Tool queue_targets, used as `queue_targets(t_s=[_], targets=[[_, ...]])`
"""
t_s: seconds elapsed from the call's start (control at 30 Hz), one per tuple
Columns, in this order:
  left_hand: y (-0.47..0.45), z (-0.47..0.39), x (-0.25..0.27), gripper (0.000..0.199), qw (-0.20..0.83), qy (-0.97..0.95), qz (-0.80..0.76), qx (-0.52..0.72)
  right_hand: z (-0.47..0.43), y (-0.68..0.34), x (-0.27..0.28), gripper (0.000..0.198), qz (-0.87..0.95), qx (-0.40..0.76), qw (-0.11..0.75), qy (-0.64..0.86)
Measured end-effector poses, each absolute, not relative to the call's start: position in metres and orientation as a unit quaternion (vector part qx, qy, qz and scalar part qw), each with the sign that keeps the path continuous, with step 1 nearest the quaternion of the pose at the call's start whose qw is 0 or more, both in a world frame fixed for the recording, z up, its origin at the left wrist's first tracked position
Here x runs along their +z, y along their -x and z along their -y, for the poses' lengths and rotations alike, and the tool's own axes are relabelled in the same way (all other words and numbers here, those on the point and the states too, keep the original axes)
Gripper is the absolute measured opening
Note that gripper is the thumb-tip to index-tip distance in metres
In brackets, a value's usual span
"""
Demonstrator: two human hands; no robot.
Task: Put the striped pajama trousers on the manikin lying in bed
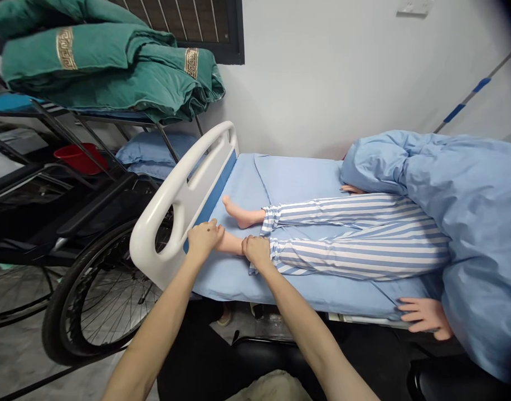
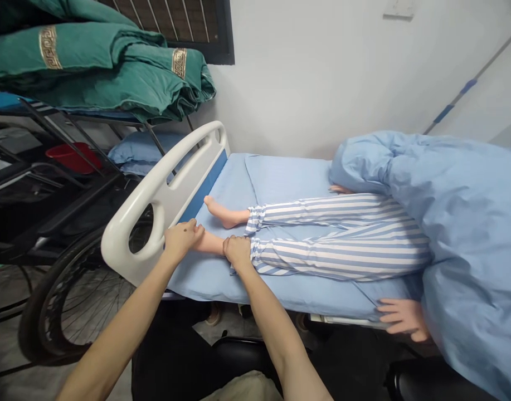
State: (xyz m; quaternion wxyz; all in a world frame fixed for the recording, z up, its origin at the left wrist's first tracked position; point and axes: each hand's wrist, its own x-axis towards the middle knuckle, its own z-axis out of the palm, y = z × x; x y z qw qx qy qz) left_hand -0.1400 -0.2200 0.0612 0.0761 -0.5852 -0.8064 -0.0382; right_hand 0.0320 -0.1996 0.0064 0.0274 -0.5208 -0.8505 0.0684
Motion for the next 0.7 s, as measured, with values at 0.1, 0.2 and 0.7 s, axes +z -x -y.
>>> queue_targets(t_s=[0.1,0.2,0.7], targets=[[0.145,0.209,0.068,0.045,0.043,0.585,0.81,-0.023,0.199,-0.031,0.004,0.037,0.845,0.065,0.036,0.53],[0.156,0.196,0.071,0.039,-0.011,0.604,0.797,-0.014,0.198,-0.03,0.0,0.041,0.838,0.07,0.045,0.54],[0.165,0.204,0.038,0.029,-0.202,0.539,0.728,-0.371,0.199,-0.029,-0.007,0.041,0.826,0.069,0.087,0.553]])
